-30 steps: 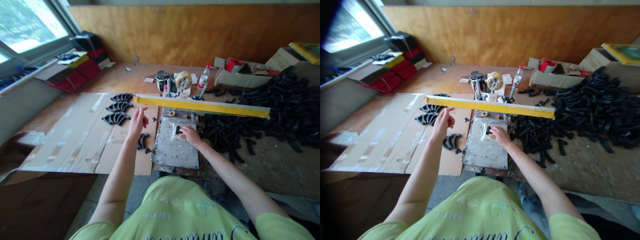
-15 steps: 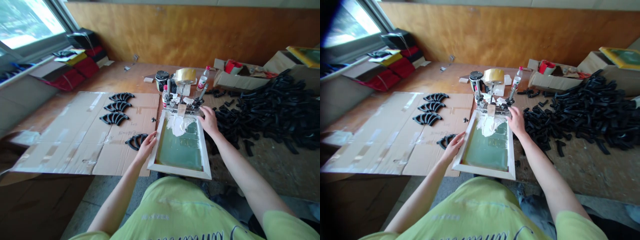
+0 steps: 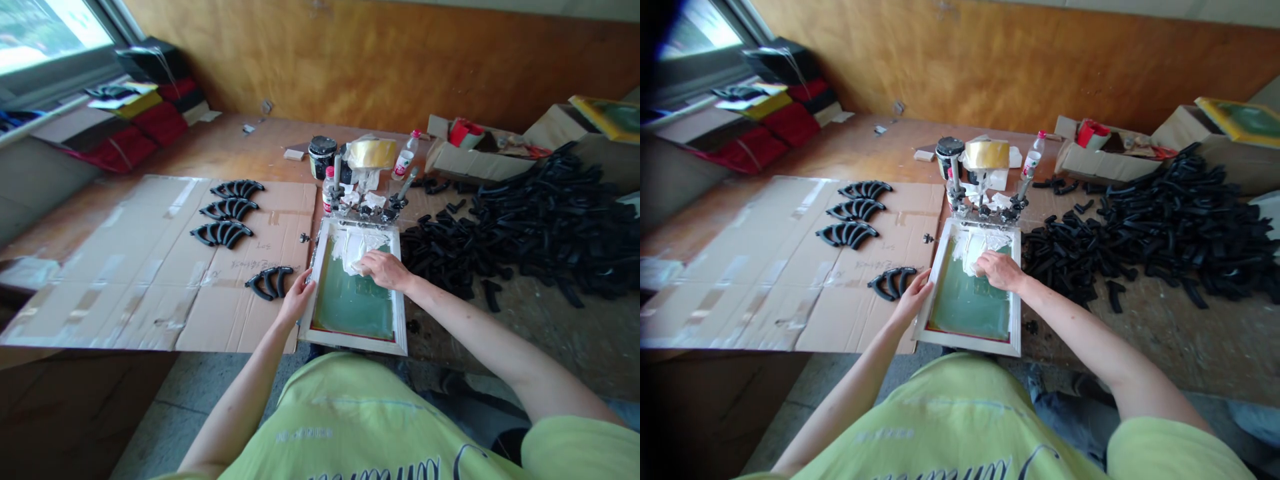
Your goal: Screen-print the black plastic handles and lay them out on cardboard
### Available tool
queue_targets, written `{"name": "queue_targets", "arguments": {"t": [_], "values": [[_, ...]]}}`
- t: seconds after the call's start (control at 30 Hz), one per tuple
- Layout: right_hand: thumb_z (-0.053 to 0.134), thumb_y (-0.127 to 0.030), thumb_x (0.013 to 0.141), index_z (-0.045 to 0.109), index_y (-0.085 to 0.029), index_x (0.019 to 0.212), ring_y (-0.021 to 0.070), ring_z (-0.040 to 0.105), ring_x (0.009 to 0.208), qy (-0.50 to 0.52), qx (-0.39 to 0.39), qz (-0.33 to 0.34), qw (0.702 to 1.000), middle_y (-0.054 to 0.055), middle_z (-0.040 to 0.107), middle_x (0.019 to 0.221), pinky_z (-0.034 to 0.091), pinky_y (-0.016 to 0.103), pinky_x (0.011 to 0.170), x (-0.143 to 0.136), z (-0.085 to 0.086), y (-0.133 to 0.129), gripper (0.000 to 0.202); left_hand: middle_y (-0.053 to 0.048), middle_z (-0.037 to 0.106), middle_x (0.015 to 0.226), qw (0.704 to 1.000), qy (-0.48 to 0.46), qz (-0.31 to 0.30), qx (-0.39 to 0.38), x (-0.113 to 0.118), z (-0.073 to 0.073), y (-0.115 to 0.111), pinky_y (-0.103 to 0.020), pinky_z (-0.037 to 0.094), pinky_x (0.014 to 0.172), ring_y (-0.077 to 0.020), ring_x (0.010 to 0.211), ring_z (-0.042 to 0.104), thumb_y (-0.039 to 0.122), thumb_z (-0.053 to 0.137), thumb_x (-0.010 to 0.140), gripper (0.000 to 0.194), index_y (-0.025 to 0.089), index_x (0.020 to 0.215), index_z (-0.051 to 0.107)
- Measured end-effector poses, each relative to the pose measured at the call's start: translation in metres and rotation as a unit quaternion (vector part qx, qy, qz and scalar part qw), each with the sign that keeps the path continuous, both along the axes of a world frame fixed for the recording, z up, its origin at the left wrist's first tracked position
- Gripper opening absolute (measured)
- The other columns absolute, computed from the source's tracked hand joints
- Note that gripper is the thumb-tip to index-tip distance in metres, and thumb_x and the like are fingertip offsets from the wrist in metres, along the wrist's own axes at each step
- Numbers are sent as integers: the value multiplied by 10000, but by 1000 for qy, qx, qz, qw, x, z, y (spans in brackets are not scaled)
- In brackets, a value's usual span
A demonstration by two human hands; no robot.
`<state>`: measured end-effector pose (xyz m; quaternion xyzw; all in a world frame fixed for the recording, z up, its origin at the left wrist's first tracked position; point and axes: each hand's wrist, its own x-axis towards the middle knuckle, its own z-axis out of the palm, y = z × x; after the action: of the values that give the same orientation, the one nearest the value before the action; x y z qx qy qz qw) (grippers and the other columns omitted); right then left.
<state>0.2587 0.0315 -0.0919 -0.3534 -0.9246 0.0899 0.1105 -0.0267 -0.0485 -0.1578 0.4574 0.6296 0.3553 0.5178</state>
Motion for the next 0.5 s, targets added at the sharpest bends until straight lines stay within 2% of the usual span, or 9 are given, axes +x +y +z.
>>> {"name": "queue_targets", "arguments": {"t": [0.07,0.1,0.23,0.27,0.37,0.43,0.5], "values": [[520,-70,792,624,-187,844,204,557,854,8,-29,25,999,51,632,847,403,284,742,2,6,2,166,-40,695,901,1000,1,6,-2,1,2,0,-266,504,668,-187,785,644,555,591,800,685,233,1394,481],[536,-96,805,621,-193,821,197,555,826,16,-36,14,999,41,626,823,398,278,722,1,8,5,130,-41,696,897,1000,-1,10,-4,2,5,0,-264,503,658,-187,774,645,555,596,796,687,230,1390,484],[543,-96,816,621,-181,819,206,552,856,59,20,-95,994,56,625,839,399,284,736,-9,2,4,115,-32,707,850,999,-35,7,-17,5,15,-1,-259,494,585,-181,679,643,555,624,766,704,233,1377,485],[536,-78,812,624,-176,835,211,552,882,63,37,-98,993,63,630,855,405,290,761,-10,-1,-1,134,-30,709,834,999,-43,6,-23,5,17,-2,-258,491,567,-179,656,641,550,636,756,713,234,1376,481],[558,-89,818,637,-181,870,200,568,899,61,36,-47,996,53,651,883,420,287,809,-12,-8,-13,132,-25,711,813,998,-47,20,-47,3,20,-1,-259,497,550,-182,637,647,532,664,736,734,253,1383,461],[600,-146,832,647,-192,921,186,587,885,78,18,-57,995,37,665,904,430,276,803,-13,-5,-7,110,-24,711,832,998,-45,20,-49,2,24,1,-264,507,568,-187,667,657,526,666,737,724,268,1382,461],[644,-193,832,641,-214,1063,179,603,910,113,10,-109,988,27,679,990,440,266,801,-15,6,11,232,-25,707,846,998,-46,7,-36,3,33,-1,-264,508,580,-188,690,657,529,664,737,713,264,1371,476]]}}
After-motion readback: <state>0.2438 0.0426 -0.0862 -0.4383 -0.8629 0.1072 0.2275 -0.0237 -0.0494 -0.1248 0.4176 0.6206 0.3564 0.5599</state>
